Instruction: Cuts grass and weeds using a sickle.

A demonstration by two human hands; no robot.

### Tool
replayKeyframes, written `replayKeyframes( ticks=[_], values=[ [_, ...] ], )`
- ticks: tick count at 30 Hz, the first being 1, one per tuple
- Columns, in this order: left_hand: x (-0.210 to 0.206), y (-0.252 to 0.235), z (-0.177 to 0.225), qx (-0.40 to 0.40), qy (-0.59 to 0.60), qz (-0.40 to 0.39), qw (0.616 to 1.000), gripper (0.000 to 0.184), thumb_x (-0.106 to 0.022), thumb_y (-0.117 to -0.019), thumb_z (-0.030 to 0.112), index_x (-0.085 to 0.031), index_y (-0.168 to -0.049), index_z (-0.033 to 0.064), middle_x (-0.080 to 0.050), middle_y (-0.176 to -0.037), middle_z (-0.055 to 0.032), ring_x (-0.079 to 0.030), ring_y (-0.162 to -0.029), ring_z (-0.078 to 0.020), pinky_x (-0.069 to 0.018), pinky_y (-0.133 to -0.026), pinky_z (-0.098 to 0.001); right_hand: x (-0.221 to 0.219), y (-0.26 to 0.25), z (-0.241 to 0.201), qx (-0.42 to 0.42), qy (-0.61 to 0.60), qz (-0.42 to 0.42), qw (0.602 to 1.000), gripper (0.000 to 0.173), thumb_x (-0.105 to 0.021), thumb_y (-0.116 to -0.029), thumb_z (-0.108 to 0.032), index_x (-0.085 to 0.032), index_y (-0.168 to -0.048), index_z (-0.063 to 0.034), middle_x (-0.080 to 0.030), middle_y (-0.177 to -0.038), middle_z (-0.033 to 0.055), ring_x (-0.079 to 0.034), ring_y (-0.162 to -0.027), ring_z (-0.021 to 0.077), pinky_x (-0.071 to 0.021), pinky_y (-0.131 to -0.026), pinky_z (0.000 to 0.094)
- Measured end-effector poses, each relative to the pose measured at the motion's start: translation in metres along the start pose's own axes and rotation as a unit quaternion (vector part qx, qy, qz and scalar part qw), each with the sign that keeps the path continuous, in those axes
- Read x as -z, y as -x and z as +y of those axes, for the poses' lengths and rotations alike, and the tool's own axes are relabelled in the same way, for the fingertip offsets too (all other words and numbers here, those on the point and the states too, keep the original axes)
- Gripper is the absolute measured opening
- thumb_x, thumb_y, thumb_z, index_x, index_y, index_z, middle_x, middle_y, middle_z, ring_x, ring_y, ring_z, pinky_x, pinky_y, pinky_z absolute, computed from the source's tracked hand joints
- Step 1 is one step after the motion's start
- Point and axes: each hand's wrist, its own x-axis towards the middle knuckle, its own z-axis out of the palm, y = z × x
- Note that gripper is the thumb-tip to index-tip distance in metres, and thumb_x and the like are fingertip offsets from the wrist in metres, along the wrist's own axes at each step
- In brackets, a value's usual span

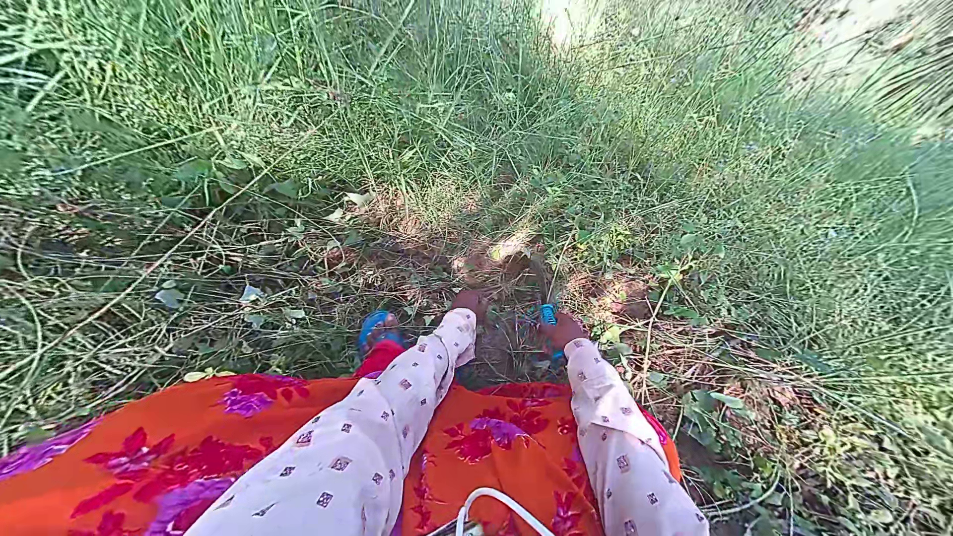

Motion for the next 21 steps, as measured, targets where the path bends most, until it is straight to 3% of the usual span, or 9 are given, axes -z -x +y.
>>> replayKeyframes(
  ticks=[2,5,8,12,14,17,21],
  values=[
    [0.015,0.002,0.009,-0.003,-0.011,0.004,1.0,0.043,-0.047,-0.109,0.027,-0.057,-0.141,-0.0003,-0.055,-0.145,-0.0274,-0.049,-0.14,-0.0432,-0.0379,-0.115,-0.0602,0.0,0.009,0.002,-0.012,0.016,-0.003,1.0,0.051,-0.057,-0.1064,-0.03,-0.048,-0.145,0.0023,-0.061,-0.132,0.0266,-0.064,-0.116,0.0359,-0.0495,-0.101,0.052],
    [0.031,0.006,0.008,0.017,-0.019,0.034,0.999,0.041,-0.053,-0.1049,0.022,-0.058,-0.141,0.0021,-0.056,-0.145,-0.0268,-0.052,-0.137,-0.0442,-0.0415,-0.111,-0.0636,0.004,0.049,0.007,-0.009,0.011,0.009,1.0,0.049,-0.057,-0.1061,-0.028,-0.048,-0.144,0.002,-0.062,-0.127,0.0267,-0.066,-0.111,0.037,-0.0523,-0.096,0.0534],
    [0.044,0.0,-0.018,0.04,0.017,0.06,0.997,0.044,-0.052,-0.1061,0.024,-0.056,-0.143,0.0007,-0.053,-0.146,-0.029,-0.049,-0.139,-0.0452,-0.0386,-0.114,-0.0617,0.008,0.074,0.01,-0.007,0.003,0.031,0.999,0.049,-0.059,-0.1053,-0.028,-0.049,-0.143,0.0021,-0.064,-0.125,0.0266,-0.065,-0.112,0.0376,-0.0493,-0.098,0.0547],
    [0.065,0.003,-0.082,0.074,0.106,0.114,0.985,0.047,-0.043,-0.1103,0.033,-0.057,-0.142,0.0012,-0.057,-0.143,-0.0266,-0.051,-0.139,-0.0418,-0.037,-0.115,-0.0595,0.009,0.068,0.007,0.024,-0.126,0.07,0.989,0.047,-0.059,-0.1059,-0.025,-0.047,-0.143,0.0021,-0.065,-0.111,0.0225,-0.068,-0.085,0.029,-0.057,-0.078,0.0459],
    [0.087,0.01,-0.11,0.091,0.223,0.184,0.953,0.047,-0.046,-0.1101,0.036,-0.059,-0.139,0.0015,-0.059,-0.14,-0.0271,-0.053,-0.136,-0.0425,-0.0368,-0.115,-0.0608,0.006,0.073,-0.002,0.07,-0.193,0.103,0.973,0.047,-0.057,-0.1065,-0.021,-0.044,-0.145,0.0015,-0.065,-0.107,0.0215,-0.067,-0.079,0.0276,-0.0576,-0.073,0.0449],
    [0.132,0.029,-0.134,0.067,0.388,0.307,0.866,0.048,-0.047,-0.11,0.038,-0.06,-0.136,-0.0004,-0.06,-0.138,-0.0273,-0.055,-0.133,-0.0411,-0.0387,-0.113,-0.0589,0.003,0.084,-0.015,0.134,-0.255,0.137,0.948,0.042,-0.056,-0.1065,-0.017,-0.043,-0.142,0.0013,-0.061,-0.097,0.0158,-0.064,-0.068,0.0215,-0.0571,-0.063,0.0389],
    [0.192,0.068,-0.178,0.021,0.467,0.482,0.741,0.048,-0.047,-0.1095,0.034,-0.054,-0.142,-0.0015,-0.057,-0.14,-0.0242,-0.057,-0.124,-0.0296,-0.044,-0.106,-0.048,-0.004,0.08,-0.012,0.157,-0.245,0.116,0.95,0.047,-0.06,-0.1025,-0.017,-0.045,-0.142,0.0017,-0.065,-0.099,0.0174,-0.067,-0.074,0.024,-0.0577,-0.069,0.0419]
  ],
)
